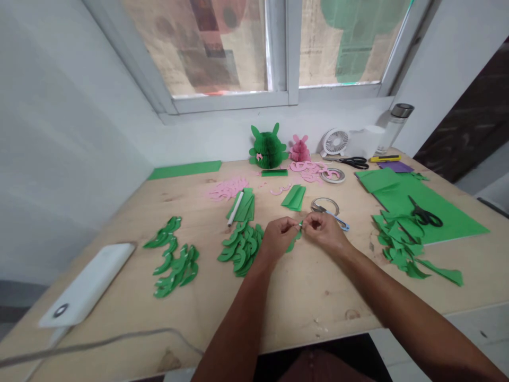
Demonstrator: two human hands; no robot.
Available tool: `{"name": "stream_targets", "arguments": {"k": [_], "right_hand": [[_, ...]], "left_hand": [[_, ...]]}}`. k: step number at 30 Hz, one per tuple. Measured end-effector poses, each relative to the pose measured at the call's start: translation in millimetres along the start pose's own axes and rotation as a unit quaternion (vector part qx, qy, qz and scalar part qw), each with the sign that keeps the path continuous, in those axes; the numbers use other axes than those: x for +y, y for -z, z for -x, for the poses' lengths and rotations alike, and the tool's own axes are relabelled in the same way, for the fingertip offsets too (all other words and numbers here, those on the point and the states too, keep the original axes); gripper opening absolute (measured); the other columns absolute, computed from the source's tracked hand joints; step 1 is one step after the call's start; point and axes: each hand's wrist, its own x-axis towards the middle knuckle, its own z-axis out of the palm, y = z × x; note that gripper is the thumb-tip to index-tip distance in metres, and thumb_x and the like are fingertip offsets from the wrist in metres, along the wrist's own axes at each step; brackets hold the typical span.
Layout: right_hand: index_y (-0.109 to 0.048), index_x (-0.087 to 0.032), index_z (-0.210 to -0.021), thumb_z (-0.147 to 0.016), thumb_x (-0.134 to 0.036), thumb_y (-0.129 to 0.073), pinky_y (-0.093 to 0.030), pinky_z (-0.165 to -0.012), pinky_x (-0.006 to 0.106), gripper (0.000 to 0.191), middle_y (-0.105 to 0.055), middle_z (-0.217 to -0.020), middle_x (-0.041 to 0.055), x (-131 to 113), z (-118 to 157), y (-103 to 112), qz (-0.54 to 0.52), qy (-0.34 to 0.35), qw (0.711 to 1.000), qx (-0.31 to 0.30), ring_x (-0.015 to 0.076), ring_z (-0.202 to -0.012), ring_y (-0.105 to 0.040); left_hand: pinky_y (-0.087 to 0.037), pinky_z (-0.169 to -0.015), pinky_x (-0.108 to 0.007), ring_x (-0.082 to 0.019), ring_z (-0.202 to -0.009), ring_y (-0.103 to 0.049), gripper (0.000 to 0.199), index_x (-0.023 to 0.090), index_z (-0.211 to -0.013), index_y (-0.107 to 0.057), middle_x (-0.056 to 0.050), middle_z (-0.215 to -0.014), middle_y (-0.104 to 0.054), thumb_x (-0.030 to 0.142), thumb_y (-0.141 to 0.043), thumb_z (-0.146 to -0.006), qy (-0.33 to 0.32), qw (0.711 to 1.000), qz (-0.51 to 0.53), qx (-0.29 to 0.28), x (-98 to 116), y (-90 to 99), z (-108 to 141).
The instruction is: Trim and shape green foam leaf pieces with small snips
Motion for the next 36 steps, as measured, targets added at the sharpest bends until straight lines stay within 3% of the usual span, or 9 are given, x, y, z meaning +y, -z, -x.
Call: {"name": "stream_targets", "arguments": {"k": [36], "right_hand": [[-0.057, -0.015, -0.062, -0.069, -0.022, -0.052, -0.033, -0.047, 0.020, 0.011, -0.052, -0.054, -0.0019, 1.0, 0.4, -1.0, 0.009, -0.012, 1.000, -0.003, 0.0095, -0.050, -0.045]], "left_hand": [[-0.026, -0.048, -0.020, -0.007, -0.049, -0.036, 0.018, 0.012, -0.063, -0.062, 0.004, -0.052, -0.046, 0.029, -0.057, -0.067, -0.051, 0.996, -0.075, -0.002, -6.7, 2.0, -3.7]]}}
